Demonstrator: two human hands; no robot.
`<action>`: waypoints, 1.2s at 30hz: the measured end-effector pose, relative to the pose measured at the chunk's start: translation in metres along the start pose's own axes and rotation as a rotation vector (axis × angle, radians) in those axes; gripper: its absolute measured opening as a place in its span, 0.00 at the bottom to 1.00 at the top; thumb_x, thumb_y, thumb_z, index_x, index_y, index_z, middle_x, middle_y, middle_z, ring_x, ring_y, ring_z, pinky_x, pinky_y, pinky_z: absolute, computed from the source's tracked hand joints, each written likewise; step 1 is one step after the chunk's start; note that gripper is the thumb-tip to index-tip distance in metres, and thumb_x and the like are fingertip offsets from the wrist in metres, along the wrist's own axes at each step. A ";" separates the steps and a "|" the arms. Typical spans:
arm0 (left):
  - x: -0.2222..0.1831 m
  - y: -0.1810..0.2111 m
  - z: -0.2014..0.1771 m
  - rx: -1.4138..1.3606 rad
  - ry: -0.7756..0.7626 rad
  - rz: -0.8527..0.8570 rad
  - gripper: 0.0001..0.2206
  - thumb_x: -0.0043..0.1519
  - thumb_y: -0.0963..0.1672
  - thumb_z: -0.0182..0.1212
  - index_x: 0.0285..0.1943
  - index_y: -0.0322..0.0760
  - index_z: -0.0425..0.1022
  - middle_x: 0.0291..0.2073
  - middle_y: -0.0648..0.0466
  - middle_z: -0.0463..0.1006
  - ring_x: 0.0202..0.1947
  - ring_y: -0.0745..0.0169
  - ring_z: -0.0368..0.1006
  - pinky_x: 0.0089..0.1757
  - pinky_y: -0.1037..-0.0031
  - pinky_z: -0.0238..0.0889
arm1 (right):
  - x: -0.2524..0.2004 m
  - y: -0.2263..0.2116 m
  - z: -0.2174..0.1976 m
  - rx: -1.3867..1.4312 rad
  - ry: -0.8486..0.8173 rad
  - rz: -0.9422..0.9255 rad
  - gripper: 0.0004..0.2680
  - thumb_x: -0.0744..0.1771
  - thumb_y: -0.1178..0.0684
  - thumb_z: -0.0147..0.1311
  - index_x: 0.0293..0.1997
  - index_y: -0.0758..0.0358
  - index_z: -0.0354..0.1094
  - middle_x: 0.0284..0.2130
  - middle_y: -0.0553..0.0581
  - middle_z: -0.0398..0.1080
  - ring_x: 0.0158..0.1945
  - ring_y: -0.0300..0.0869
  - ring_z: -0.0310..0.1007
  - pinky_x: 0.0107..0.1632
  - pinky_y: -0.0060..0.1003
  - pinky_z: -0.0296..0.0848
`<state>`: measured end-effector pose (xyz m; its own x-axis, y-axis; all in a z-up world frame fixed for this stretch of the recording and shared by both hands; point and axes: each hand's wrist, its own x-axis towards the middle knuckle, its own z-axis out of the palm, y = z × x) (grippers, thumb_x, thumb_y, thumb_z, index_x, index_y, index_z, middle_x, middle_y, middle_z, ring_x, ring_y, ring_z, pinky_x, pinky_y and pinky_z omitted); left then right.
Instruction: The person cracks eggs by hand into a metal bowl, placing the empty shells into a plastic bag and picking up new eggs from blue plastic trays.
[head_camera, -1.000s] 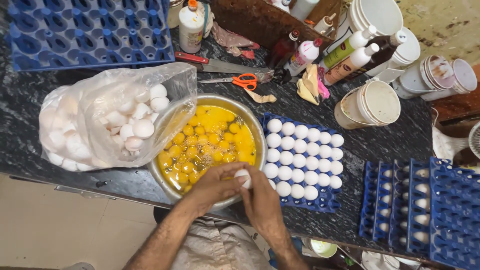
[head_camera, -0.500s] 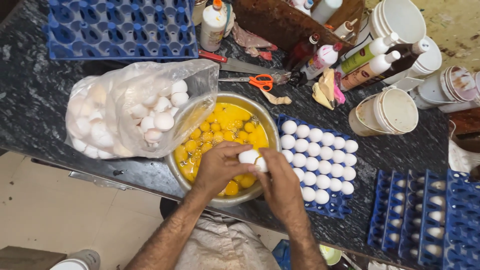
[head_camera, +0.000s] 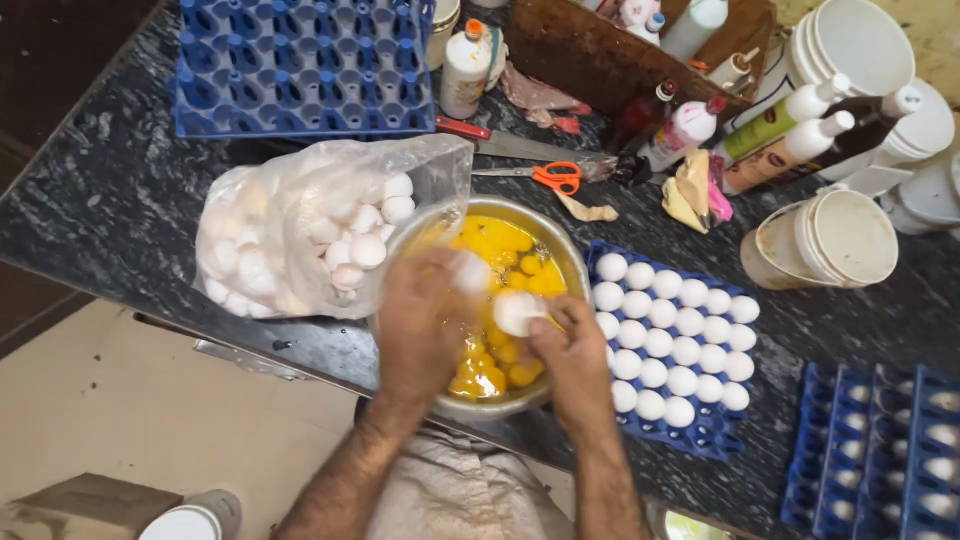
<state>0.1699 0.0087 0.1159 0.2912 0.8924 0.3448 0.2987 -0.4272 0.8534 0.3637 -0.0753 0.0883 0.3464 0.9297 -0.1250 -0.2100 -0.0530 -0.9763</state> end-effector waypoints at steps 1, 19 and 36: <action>0.007 -0.004 -0.013 0.222 0.159 0.013 0.19 0.58 0.39 0.66 0.59 0.31 0.73 0.58 0.41 0.73 0.59 0.44 0.70 0.58 0.58 0.60 | 0.000 -0.026 0.021 -0.053 -0.063 -0.029 0.10 0.69 0.57 0.55 0.53 0.71 0.65 0.44 0.57 0.73 0.39 0.37 0.74 0.40 0.30 0.76; -0.020 -0.017 0.076 -0.281 -0.343 -0.307 0.19 0.59 0.41 0.66 0.61 0.34 0.75 0.53 0.49 0.79 0.53 0.57 0.75 0.49 0.70 0.69 | -0.077 0.016 -0.164 -1.055 0.619 0.241 0.18 0.70 0.48 0.48 0.69 0.59 0.63 0.35 0.66 0.74 0.34 0.54 0.75 0.38 0.49 0.74; -0.022 -0.021 0.067 -1.141 -0.610 -0.864 0.25 0.59 0.40 0.67 0.66 0.26 0.70 0.50 0.47 0.81 0.45 0.65 0.78 0.46 0.79 0.74 | -0.044 -0.024 0.002 -1.022 -0.020 -0.308 0.20 0.64 0.61 0.60 0.62 0.67 0.61 0.52 0.68 0.71 0.55 0.59 0.74 0.53 0.45 0.74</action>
<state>0.2179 -0.0118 0.0643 0.7982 0.4869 -0.3547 -0.1777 0.7529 0.6336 0.3518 -0.1139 0.1175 0.2366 0.9606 0.1457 0.7536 -0.0868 -0.6515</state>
